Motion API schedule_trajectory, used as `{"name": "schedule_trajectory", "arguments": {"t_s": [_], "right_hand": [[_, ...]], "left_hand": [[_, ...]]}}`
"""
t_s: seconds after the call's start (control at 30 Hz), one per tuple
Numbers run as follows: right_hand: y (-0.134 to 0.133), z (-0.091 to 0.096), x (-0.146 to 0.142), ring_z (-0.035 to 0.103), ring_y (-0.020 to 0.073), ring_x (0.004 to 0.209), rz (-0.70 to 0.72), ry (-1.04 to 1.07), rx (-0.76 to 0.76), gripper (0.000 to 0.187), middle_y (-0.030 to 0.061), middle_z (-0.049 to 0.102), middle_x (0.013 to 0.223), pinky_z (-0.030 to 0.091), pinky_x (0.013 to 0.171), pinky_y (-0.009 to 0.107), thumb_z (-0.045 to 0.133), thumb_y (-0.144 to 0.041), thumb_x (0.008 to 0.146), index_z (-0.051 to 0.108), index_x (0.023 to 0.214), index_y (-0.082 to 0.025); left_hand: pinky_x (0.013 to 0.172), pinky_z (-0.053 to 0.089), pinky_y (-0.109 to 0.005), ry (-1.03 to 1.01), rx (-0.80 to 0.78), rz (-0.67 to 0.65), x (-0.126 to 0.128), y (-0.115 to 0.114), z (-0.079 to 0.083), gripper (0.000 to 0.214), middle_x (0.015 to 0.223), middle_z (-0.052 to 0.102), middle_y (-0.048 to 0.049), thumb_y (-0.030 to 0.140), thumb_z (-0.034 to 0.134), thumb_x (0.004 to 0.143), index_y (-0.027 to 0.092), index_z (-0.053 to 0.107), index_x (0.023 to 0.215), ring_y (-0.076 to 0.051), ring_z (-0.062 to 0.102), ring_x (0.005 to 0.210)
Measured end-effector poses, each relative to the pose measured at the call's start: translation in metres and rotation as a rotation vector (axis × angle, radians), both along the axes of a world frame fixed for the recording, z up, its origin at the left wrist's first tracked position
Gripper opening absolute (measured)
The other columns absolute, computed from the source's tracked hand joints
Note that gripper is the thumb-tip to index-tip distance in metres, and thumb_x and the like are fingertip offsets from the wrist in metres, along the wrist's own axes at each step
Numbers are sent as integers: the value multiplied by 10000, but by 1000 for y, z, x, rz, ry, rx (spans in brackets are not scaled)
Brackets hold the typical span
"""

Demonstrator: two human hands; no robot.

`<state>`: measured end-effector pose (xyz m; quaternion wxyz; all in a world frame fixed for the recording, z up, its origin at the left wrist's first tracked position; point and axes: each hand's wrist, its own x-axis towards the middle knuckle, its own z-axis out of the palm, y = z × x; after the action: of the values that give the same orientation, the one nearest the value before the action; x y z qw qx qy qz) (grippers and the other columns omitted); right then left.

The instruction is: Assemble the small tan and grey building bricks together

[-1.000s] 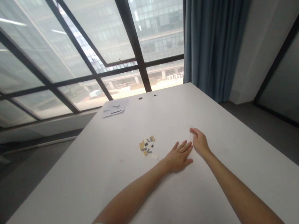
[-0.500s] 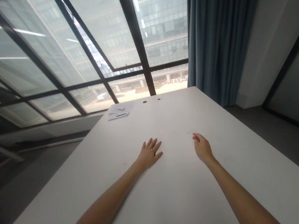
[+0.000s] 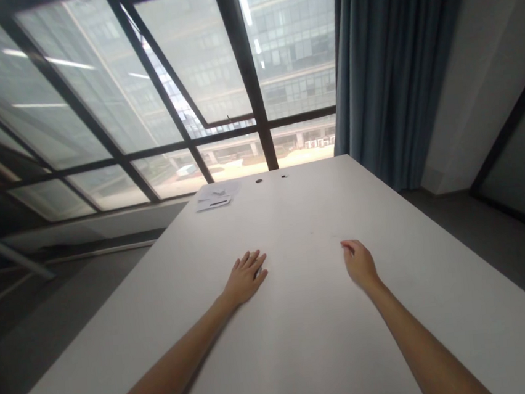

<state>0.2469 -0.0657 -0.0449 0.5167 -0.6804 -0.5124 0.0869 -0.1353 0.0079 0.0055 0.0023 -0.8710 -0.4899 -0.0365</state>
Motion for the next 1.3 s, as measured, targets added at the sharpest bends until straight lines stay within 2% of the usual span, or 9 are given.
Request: {"name": "schedule_trajectory", "arguments": {"t_s": [0.23,0.4,0.47,0.6,0.77,0.9,1.07,1.17,1.3], "right_hand": [[0,-4,0,676,245,990,-3,-36,1,343,126,743,1062,526,962,413,464,-307,827,734,990,-170],[1,-7,2,676,245,1005,4,-47,-13,336,119,744,1059,518,977,414,469,-320,837,734,983,-174],[1,-7,2,676,246,1011,9,-51,-11,343,123,743,1064,516,980,418,469,-326,841,732,994,-167],[1,-6,3,679,242,996,14,-41,-2,324,118,746,1047,525,968,412,477,-326,835,732,968,-177],[1,-4,1,679,245,983,15,-46,-1,315,108,747,1021,526,956,412,478,-340,834,735,939,-191],[0,-4,1,675,245,975,23,-68,-10,323,109,742,1031,523,943,411,468,-347,842,732,940,-190],[1,-7,1,666,248,975,30,-102,-19,334,114,734,1038,517,931,407,457,-350,847,729,945,-182],[3,-9,1,664,256,984,33,-123,-25,350,119,727,1049,515,932,415,451,-359,856,726,962,-171],[4,-11,2,663,260,990,37,-137,-33,337,114,728,1045,511,945,420,462,-356,839,729,946,-180]], "left_hand": [[1229,273,-546,-11,31,59,-19,-2,6,558,1662,331,-53,470,295,1056,299,386,1579,-309,281,1539],[1268,159,-523,53,13,-259,-6,-12,7,580,1678,291,-49,508,266,1064,319,294,1612,-256,222,1565],[1272,146,-513,68,-15,-331,-5,-14,5,638,1685,262,-66,569,256,1053,298,238,1630,-254,211,1569],[1269,129,-544,82,-1,-202,-22,-8,1,710,1681,260,-98,623,295,1027,254,251,1631,-297,188,1572],[1241,137,-624,75,22,-25,-53,6,3,594,1694,236,-44,539,321,1039,343,333,1599,-327,116,1583],[1225,232,-584,51,-49,56,-72,20,5,597,1705,189,-41,499,288,1047,326,281,1619,-320,148,1578],[1224,249,-561,27,-54,145,-92,37,7,601,1698,223,-63,505,272,1047,312,292,1617,-315,202,1566],[1226,234,-574,21,-44,150,-91,44,11,640,1698,225,-65,555,285,1035,311,259,1626,-322,199,1566],[1238,196,-574,22,-22,55,-69,52,15,676,1696,224,-92,569,249,1036,245,251,1629,-309,165,1576]]}}
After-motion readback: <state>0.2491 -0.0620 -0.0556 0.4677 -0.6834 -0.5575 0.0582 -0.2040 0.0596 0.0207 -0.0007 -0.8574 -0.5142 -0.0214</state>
